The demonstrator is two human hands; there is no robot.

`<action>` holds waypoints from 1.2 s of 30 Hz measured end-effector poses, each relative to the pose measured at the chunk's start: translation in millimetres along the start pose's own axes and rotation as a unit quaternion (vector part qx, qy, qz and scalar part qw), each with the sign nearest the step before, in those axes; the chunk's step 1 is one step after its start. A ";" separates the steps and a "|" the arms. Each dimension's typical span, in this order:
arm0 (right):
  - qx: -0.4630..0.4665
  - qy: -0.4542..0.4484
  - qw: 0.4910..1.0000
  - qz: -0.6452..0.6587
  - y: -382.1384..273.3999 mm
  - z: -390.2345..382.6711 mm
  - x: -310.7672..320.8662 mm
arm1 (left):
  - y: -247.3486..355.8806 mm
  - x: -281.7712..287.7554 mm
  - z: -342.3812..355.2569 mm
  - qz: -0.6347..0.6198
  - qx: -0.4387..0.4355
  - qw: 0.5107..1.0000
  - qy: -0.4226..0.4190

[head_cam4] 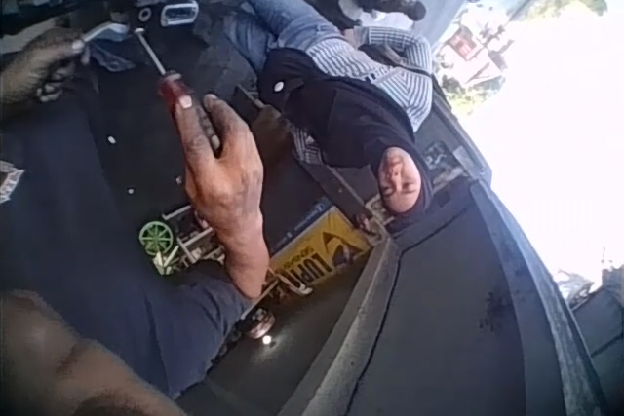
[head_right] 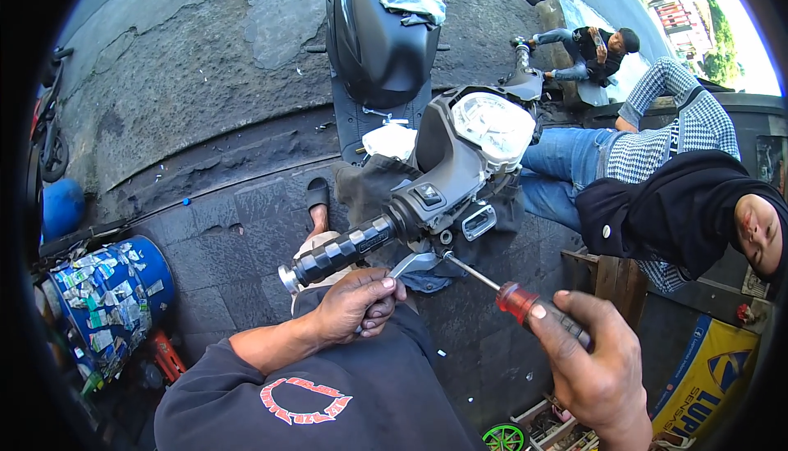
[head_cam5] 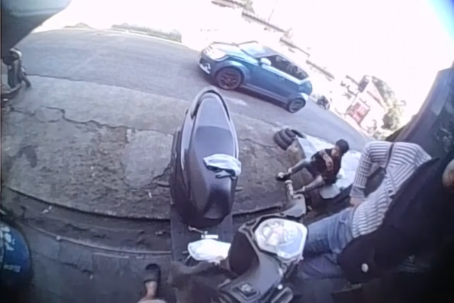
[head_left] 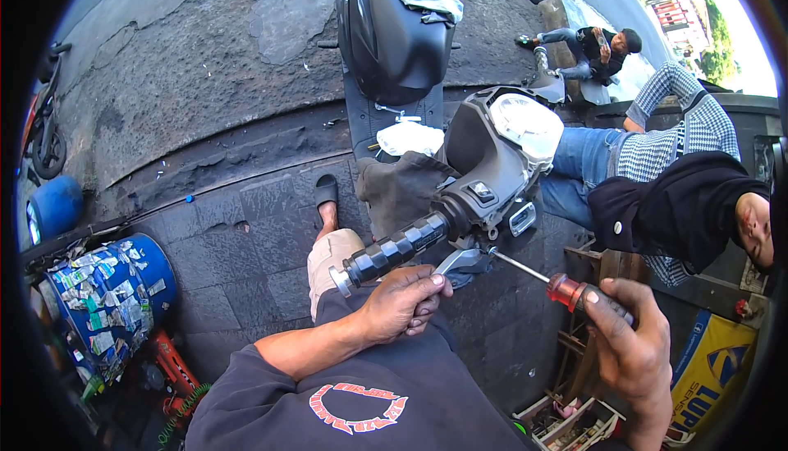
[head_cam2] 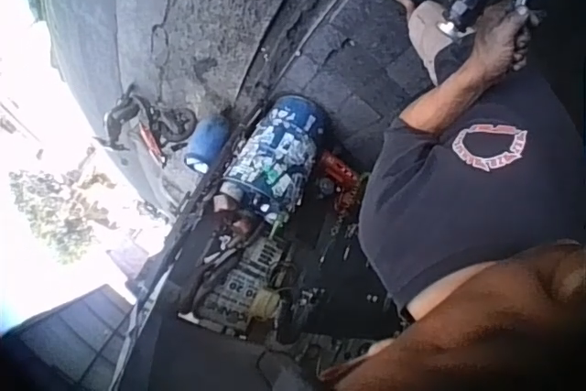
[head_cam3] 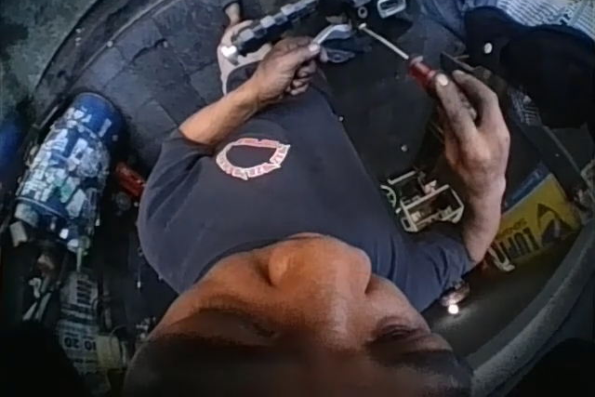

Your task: Repairing and replacing components on the handlebar assembly of a motorcycle, including the brake lever.

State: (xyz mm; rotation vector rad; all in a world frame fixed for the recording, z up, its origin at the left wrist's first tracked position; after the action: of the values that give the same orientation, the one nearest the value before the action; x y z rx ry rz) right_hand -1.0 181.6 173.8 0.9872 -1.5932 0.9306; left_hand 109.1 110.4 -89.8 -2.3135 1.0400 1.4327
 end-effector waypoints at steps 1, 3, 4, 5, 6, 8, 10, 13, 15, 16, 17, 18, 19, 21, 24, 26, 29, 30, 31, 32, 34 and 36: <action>-0.018 -0.006 1.000 -0.006 3.3 -1.3 -1.4 | 0.2 0.4 0.0 -0.002 0.000 1.000 0.001; -0.110 -0.031 0.991 0.068 17.3 -7.5 -8.7 | -0.3 0.2 -0.4 -0.003 0.002 1.000 0.001; -0.186 -0.029 0.971 0.146 27.7 -13.6 -13.2 | -1.4 0.7 -0.6 -0.004 0.006 1.000 0.004; -0.208 -0.017 0.966 0.153 30.6 -15.5 -12.0 | -3.0 1.2 -0.3 -0.010 0.014 1.000 0.006; -0.219 -0.013 0.965 0.146 32.7 -16.0 -11.0 | -2.4 1.3 -0.6 -0.005 0.009 1.000 0.007; -0.085 -0.014 0.993 0.078 12.6 -3.6 -5.6 | -2.6 1.3 0.4 -0.010 0.010 1.000 0.005; 0.016 0.014 0.999 0.035 -2.0 3.1 0.9 | -1.5 2.3 1.2 -0.007 0.004 1.000 0.008; -0.128 0.008 0.987 0.092 21.9 -0.5 -7.5 | -1.0 2.8 1.8 -0.010 0.008 1.000 0.006; -0.150 0.023 0.981 0.118 21.6 -3.0 -7.7 | -0.7 2.9 1.0 -0.012 0.009 1.000 0.005; -0.161 0.037 0.977 0.132 21.4 -4.7 -5.1 | -1.2 2.6 0.6 -0.022 0.013 1.000 0.003; -0.122 0.048 0.986 0.104 14.4 -2.6 -0.3 | -2.6 1.7 0.5 -0.034 0.023 0.999 -0.004; -0.126 0.066 0.983 0.112 14.7 -3.7 3.5 | -3.3 2.6 0.7 -0.024 0.027 0.999 0.000; -0.109 0.061 0.990 0.071 11.5 -2.4 5.5 | -3.2 4.3 1.6 -0.019 0.033 0.999 0.004; -0.150 0.004 0.989 0.015 15.0 -5.4 -0.4 | -2.0 5.5 4.3 -0.016 0.053 0.998 -0.014; -0.190 0.093 0.973 0.090 20.0 -8.9 0.8 | 6.0 5.8 10.4 0.047 0.099 0.991 -0.073; -0.233 0.113 0.960 0.111 18.5 -18.7 -2.6 | 26.5 -5.3 9.8 -0.076 0.151 0.963 -0.210; -0.329 0.161 0.918 0.150 16.8 -48.1 -3.8 | 38.0 3.1 2.6 -0.092 0.269 0.939 -0.195; -0.360 0.204 0.895 0.164 15.7 -60.9 -2.5 | 44.0 4.3 2.6 -0.067 0.282 0.939 -0.187; -0.396 0.218 0.877 0.161 13.3 -73.7 -4.1 | 51.8 -1.6 1.1 -0.027 0.279 0.935 -0.217; -0.432 0.240 0.854 0.166 9.7 -87.3 -7.0 | 57.6 -9.9 -1.5 0.021 0.281 0.924 -0.259; -0.483 0.247 0.821 0.175 -2.9 -107.6 -22.9 | 62.1 -7.4 5.7 0.010 0.341 0.918 -0.204; -0.527 0.257 0.789 0.186 -19.8 -126.7 -46.8 | 63.0 -4.3 10.5 0.110 0.379 0.900 -0.185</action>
State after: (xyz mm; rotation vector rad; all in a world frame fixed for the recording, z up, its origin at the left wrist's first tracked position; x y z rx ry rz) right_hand 68.8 297.5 155.7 -0.3624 -1.4861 0.3429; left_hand 58.4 72.4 -80.8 -1.3514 1.4318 1.1671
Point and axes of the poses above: each hand's wrist, its own z-axis towards the middle knuckle, its own x-axis out of the back of the hand, y = z × x, the point moved 9 cm from there along z, towards the middle knuckle, and after that the axes turned 7 degrees about x, right-handed, at the moved point
